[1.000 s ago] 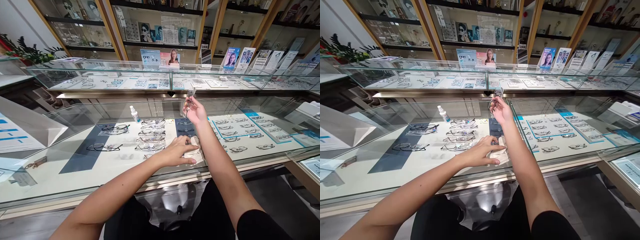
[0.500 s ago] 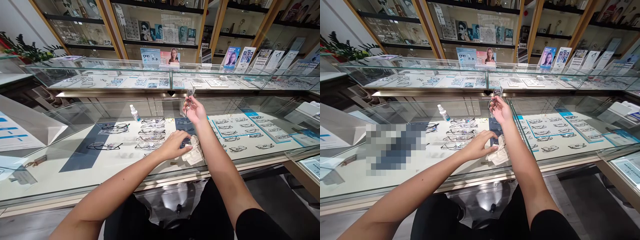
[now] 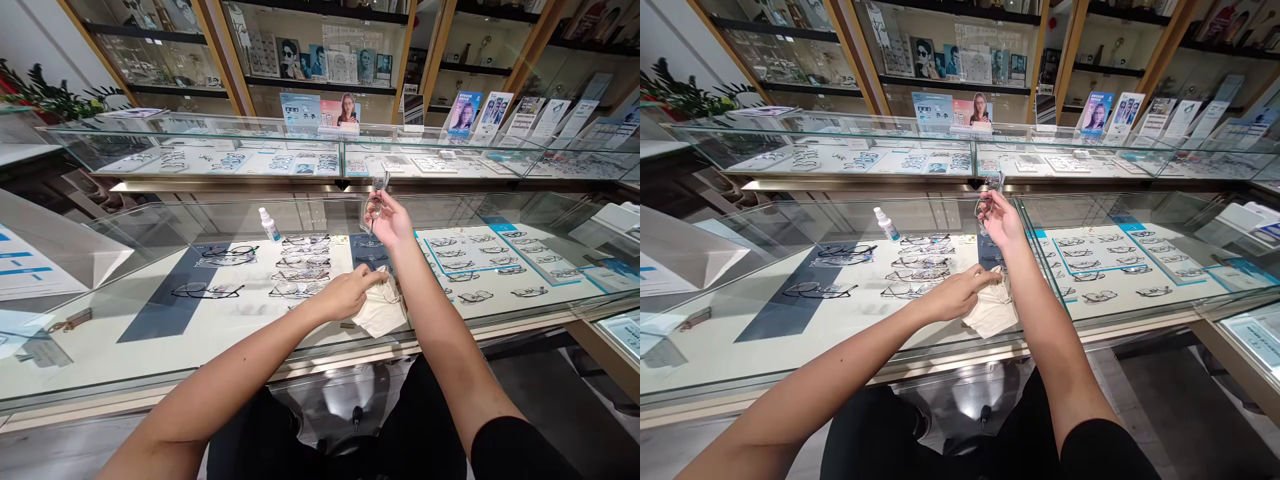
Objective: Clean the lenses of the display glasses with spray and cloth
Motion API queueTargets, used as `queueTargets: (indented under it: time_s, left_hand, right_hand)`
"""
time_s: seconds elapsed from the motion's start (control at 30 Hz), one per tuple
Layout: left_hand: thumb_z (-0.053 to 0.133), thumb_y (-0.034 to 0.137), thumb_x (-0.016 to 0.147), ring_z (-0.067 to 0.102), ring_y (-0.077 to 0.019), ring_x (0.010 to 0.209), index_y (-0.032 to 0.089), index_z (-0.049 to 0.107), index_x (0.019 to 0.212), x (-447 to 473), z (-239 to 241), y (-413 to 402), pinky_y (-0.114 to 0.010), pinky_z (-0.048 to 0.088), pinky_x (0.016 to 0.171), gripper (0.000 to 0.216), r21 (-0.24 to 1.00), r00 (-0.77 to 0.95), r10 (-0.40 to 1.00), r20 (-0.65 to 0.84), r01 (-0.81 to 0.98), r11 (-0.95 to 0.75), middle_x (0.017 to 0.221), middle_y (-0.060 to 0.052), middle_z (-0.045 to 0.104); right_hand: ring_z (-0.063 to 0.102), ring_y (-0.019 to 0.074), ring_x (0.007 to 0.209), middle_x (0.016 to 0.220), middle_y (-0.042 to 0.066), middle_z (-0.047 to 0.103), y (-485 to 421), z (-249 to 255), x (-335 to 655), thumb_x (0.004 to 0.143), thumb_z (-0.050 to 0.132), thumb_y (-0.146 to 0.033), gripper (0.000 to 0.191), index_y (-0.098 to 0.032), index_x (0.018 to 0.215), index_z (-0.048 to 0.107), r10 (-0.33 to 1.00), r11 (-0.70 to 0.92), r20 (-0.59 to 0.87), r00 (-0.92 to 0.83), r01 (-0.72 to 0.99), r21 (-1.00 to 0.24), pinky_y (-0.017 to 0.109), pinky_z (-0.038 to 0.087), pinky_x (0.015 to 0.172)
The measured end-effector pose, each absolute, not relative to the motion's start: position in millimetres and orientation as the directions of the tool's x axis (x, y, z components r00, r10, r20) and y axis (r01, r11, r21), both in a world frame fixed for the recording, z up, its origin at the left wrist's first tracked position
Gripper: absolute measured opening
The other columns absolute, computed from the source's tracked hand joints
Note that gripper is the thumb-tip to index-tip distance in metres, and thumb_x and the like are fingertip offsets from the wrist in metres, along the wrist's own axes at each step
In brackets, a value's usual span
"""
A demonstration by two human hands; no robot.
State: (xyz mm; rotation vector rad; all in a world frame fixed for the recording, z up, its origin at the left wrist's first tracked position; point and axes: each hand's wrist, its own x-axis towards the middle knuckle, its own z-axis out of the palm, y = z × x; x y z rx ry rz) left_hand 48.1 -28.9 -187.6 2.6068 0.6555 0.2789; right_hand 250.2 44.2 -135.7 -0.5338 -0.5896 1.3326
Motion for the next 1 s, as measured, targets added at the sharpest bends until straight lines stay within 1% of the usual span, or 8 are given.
queueTargets:
  time_s: [0.13, 0.27, 0.4, 0.5, 0.6, 0.73, 0.87, 1.0]
  left_hand:
    - [0.052, 0.022, 0.096, 0.073, -0.0295, 0.108, 0.024, 0.075, 0.135, 52, -189, -27, -0.041, 0.055, 0.095, 0.045, 0.471, 0.83, 0.545, 0.117, 0.437, -0.766, 0.124, -0.01, 0.074]
    - [0.062, 0.037, 0.097, 0.071, -0.0268, 0.098, 0.023, 0.072, 0.107, 55, -196, -18, -0.04, 0.053, 0.091, 0.02, 0.68, 0.666, 0.719, 0.198, 0.435, -0.59, 0.102, -0.005, 0.076]
    - [0.07, 0.022, 0.079, 0.063, -0.0174, 0.074, 0.025, 0.055, 0.128, 55, -201, -10, -0.03, 0.048, 0.069, 0.051, 0.901, 0.54, 0.842, 0.002, 0.364, -0.236, 0.091, 0.003, 0.064]
    - [0.071, 0.023, 0.078, 0.052, -0.0123, 0.061, 0.025, 0.051, 0.138, 55, -199, -10, -0.027, 0.04, 0.06, 0.064, 0.923, 0.548, 0.823, -0.149, 0.375, -0.083, 0.092, 0.005, 0.061]
    - [0.076, 0.028, 0.08, 0.05, -0.0116, 0.062, 0.024, 0.055, 0.141, 55, -197, -11, -0.027, 0.039, 0.063, 0.064, 0.883, 0.514, 0.849, -0.124, 0.447, -0.142, 0.095, 0.004, 0.063]
    - [0.066, 0.015, 0.072, 0.051, -0.013, 0.062, 0.018, 0.058, 0.141, 55, -197, -9, -0.027, 0.037, 0.061, 0.069, 0.897, 0.557, 0.804, -0.208, 0.435, -0.07, 0.086, 0.004, 0.065]
    - [0.06, 0.018, 0.068, 0.053, -0.0137, 0.064, 0.016, 0.068, 0.115, 52, -193, -8, -0.025, 0.037, 0.061, 0.048, 0.924, 0.679, 0.658, -0.327, 0.375, 0.071, 0.076, 0.003, 0.063]
    - [0.067, 0.028, 0.068, 0.052, -0.0143, 0.064, 0.02, 0.065, 0.091, 48, -183, -12, -0.026, 0.036, 0.059, 0.025, 0.917, 0.741, 0.61, -0.28, 0.395, -0.059, 0.075, 0.003, 0.063]
  right_hand:
    - [0.066, 0.0087, 0.069, 0.092, -0.005, 0.08, 44, -135, 250, 0.101, 0.075, -0.026, 0.011, -0.026, 0.09, 0.071, 0.989, 0.148, 0.086, 0.122, -0.738, -0.659, 0.024, 0.055, 0.063]
    - [0.066, 0.0084, 0.069, 0.09, -0.006, 0.08, 43, -134, 248, 0.103, 0.071, -0.024, 0.014, -0.025, 0.089, 0.071, 0.99, 0.141, 0.067, 0.128, -0.765, -0.628, 0.024, 0.054, 0.063]
    - [0.066, 0.0082, 0.069, 0.091, -0.006, 0.08, 43, -134, 249, 0.101, 0.074, -0.026, 0.012, -0.026, 0.089, 0.07, 0.99, 0.144, 0.084, 0.117, -0.749, -0.646, 0.024, 0.054, 0.064]
    - [0.066, 0.0085, 0.07, 0.093, -0.007, 0.08, 43, -135, 248, 0.101, 0.074, -0.025, 0.011, -0.026, 0.09, 0.07, 0.991, 0.133, 0.082, 0.104, -0.751, -0.647, 0.024, 0.054, 0.064]
    - [0.066, 0.0081, 0.069, 0.093, -0.006, 0.08, 42, -135, 247, 0.101, 0.074, -0.025, 0.011, -0.025, 0.091, 0.07, 0.991, 0.131, 0.085, 0.1, -0.761, -0.636, 0.024, 0.054, 0.064]
    - [0.067, 0.0083, 0.069, 0.092, -0.006, 0.081, 41, -133, 246, 0.099, 0.076, -0.026, 0.011, -0.025, 0.091, 0.07, 0.991, 0.136, 0.089, 0.103, -0.759, -0.636, 0.023, 0.054, 0.063]
    - [0.067, 0.0081, 0.068, 0.09, -0.006, 0.081, 40, -132, 245, 0.099, 0.076, -0.024, 0.01, -0.025, 0.091, 0.07, 0.991, 0.131, 0.076, 0.108, -0.772, -0.622, 0.023, 0.055, 0.062]
    - [0.067, 0.0077, 0.067, 0.09, -0.006, 0.081, 40, -133, 245, 0.099, 0.074, -0.024, 0.009, -0.024, 0.091, 0.071, 0.992, 0.128, 0.079, 0.101, -0.777, -0.616, 0.023, 0.055, 0.061]
